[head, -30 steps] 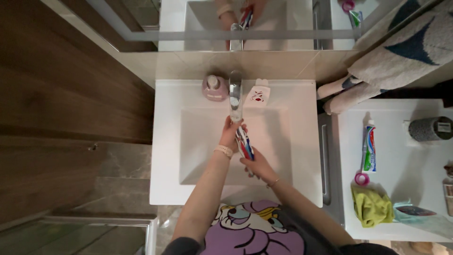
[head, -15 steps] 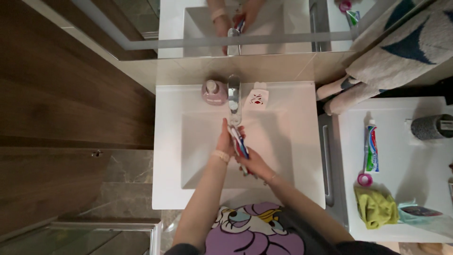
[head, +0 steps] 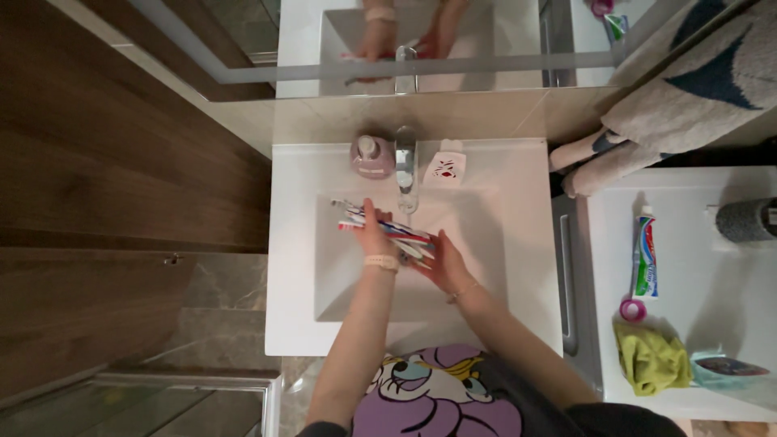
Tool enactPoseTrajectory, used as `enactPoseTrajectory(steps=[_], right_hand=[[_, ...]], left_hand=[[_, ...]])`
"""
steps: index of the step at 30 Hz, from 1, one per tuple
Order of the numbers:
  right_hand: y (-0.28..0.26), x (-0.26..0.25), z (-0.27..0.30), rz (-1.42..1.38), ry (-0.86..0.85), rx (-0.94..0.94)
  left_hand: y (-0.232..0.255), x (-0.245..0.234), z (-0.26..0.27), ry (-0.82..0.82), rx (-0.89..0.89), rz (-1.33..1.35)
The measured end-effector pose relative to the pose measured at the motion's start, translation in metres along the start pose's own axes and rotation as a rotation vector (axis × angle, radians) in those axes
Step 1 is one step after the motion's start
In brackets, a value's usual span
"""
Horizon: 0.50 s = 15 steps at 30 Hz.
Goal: Cleaning a toothbrush holder and organizing toothbrushes and toothpaste at a bathroom sink
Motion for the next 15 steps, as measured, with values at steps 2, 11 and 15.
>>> enactPoseTrajectory(steps=[2,11,15], right_hand=[[0.004,0.013,-0.009,-0.269,0.159,0.018],[0.02,0.018,-0.036,0.355,0.179,-0.234],[0.007,0.003,-0.021,0.385,0.096,-0.233]], left_hand=[[-0.01,-0.007,-0.006,-0.02,0.03,-0.086],[-0.001,0.0,0.019,-0.043,0.065,-0.393],[0.018,-0.014,0.063,-0.129,0.308,-1.088]])
Point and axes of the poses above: each hand's wrist, its own z-axis away from the middle knuckle, its own x-axis out of the palm, y = z × x, the point moved 2 cm from there along -z, towards the middle knuckle, and after that the axes turned 13 degrees about -x, right-handed, at the moved point
